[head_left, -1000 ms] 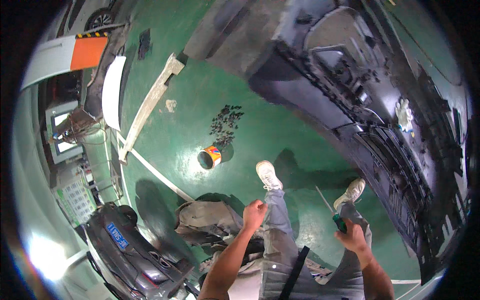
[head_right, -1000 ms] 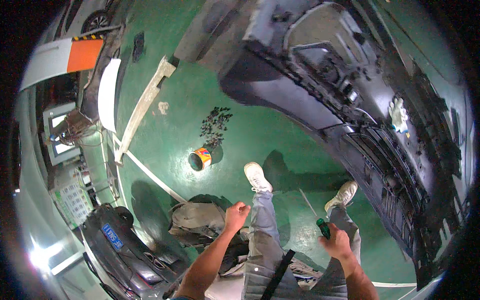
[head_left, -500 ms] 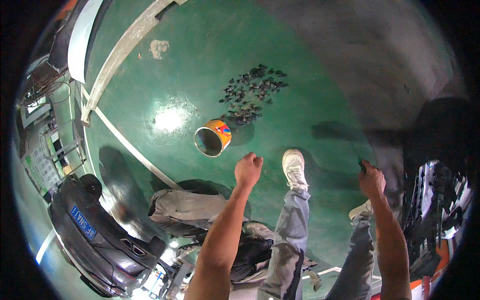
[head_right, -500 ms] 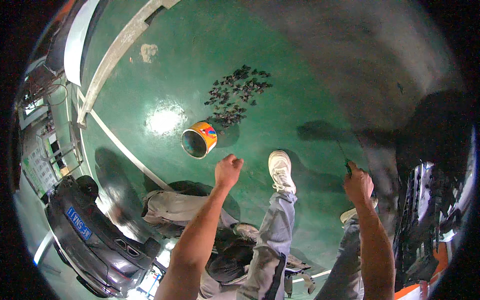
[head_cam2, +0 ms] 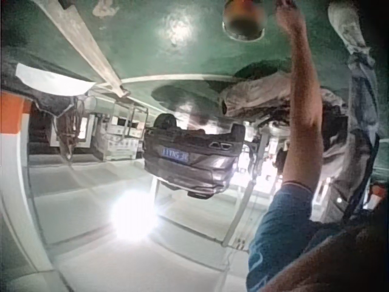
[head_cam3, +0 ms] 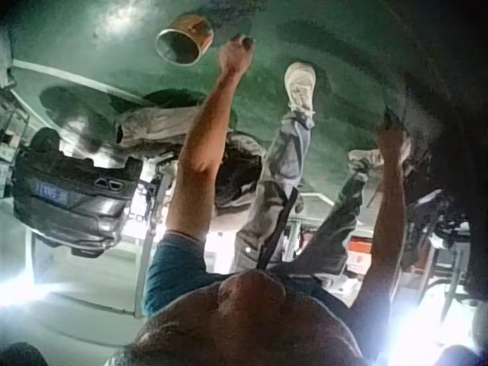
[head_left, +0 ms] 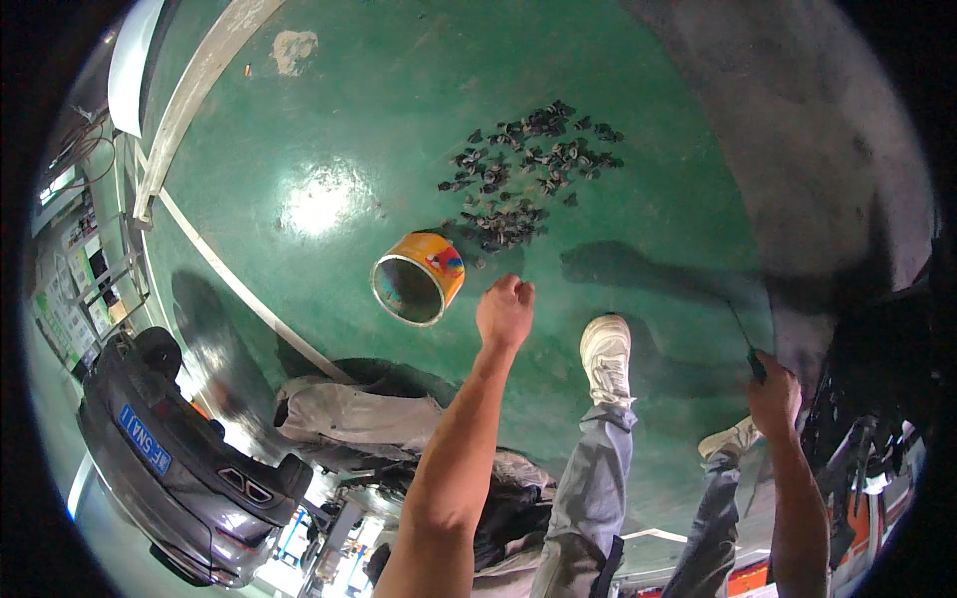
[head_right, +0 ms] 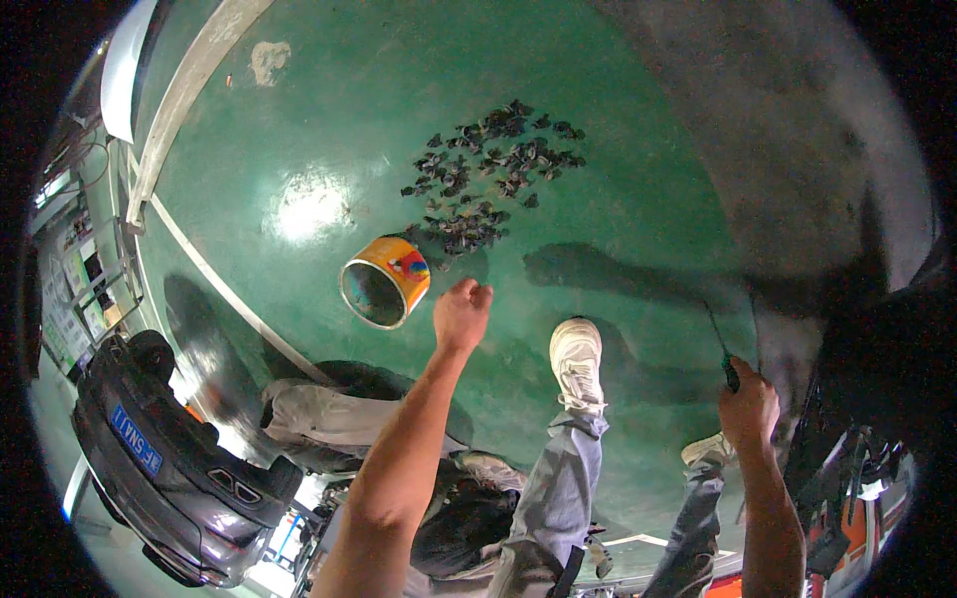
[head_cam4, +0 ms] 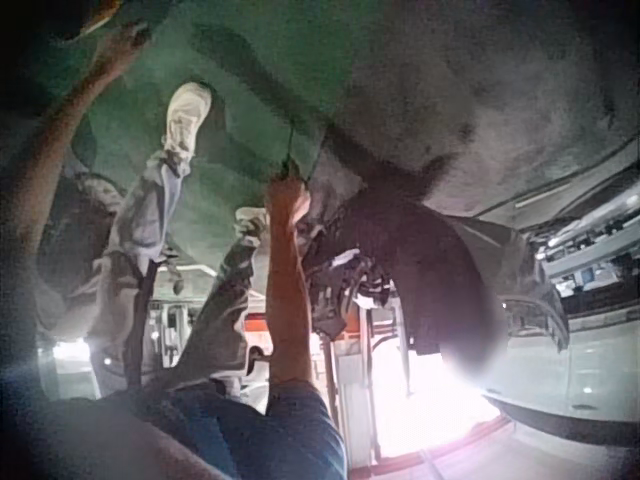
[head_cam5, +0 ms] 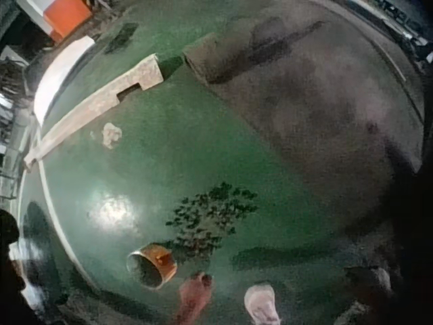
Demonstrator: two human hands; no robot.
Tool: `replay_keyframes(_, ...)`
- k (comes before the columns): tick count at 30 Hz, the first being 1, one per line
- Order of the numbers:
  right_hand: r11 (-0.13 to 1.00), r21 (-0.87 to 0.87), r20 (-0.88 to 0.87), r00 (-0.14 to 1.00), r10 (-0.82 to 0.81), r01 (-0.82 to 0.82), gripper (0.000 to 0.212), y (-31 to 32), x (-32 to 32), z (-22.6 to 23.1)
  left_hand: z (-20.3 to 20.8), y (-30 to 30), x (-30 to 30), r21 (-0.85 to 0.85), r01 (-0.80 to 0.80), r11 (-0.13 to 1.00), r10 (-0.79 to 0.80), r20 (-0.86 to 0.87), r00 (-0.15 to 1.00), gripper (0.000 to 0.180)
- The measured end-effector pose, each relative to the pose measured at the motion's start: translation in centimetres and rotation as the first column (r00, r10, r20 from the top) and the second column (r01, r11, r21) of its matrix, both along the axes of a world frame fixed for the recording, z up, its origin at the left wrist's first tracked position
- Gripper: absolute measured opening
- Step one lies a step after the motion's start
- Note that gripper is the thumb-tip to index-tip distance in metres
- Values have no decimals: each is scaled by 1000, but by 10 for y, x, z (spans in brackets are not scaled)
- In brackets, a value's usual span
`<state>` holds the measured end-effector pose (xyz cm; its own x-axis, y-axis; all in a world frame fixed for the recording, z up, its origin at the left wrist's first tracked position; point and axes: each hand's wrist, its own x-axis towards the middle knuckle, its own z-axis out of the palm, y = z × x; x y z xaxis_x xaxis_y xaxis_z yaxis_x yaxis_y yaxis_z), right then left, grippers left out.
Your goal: The person uses a screwdriver to fasten plastic clips into a car bumper, then picks up a chrome trim piece and positions it along the bumper edge. The work is performed in a workshop with other vehicle parts visible nearby.
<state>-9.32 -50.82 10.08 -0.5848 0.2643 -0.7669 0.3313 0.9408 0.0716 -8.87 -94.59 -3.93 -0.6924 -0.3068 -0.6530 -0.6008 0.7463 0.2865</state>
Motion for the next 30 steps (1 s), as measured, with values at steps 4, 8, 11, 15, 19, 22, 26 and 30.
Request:
replay_keyframes(4,999,-50,-24,1000,20,-21,48,-3,-10,4,-14,0,-15,-45,-44,998,41,-77,996,22)
replay_keyframes(8,999,-24,19,1000,-23,23,47,0,-16,3,-25,-3,-34,-131,-29,991,15,-110,994,28)
replay_keyframes(11,998,-61,-24,999,-24,23,46,6,-17,2,-35,-5,-50,-111,-65,992,37,-233,972,27)
replay_keyframes(15,994,-89,-31,998,-60,57,46,14,-15,3,-47,-3,-64,-161,-37,986,-18,-327,945,24)
replay_keyframes(19,991,-82,-21,994,-105,103,45,22,-10,2,-59,-5,-75,-223,-21,975,-49,-303,952,21)
replay_keyframes(22,982,-147,-76,989,-127,115,44,27,-4,0,-67,-6,-78,-285,55,957,-145,-302,942,16)
replay_keyframes(26,980,-152,-108,984,-142,125,43,27,3,0,-64,-7,-80,-254,41,966,-119,-300,946,12)
replay_keyframes(30,988,-79,-43,990,-136,132,43,21,3,1,-13,2,-73,577,-633,516,761,31,648,5)
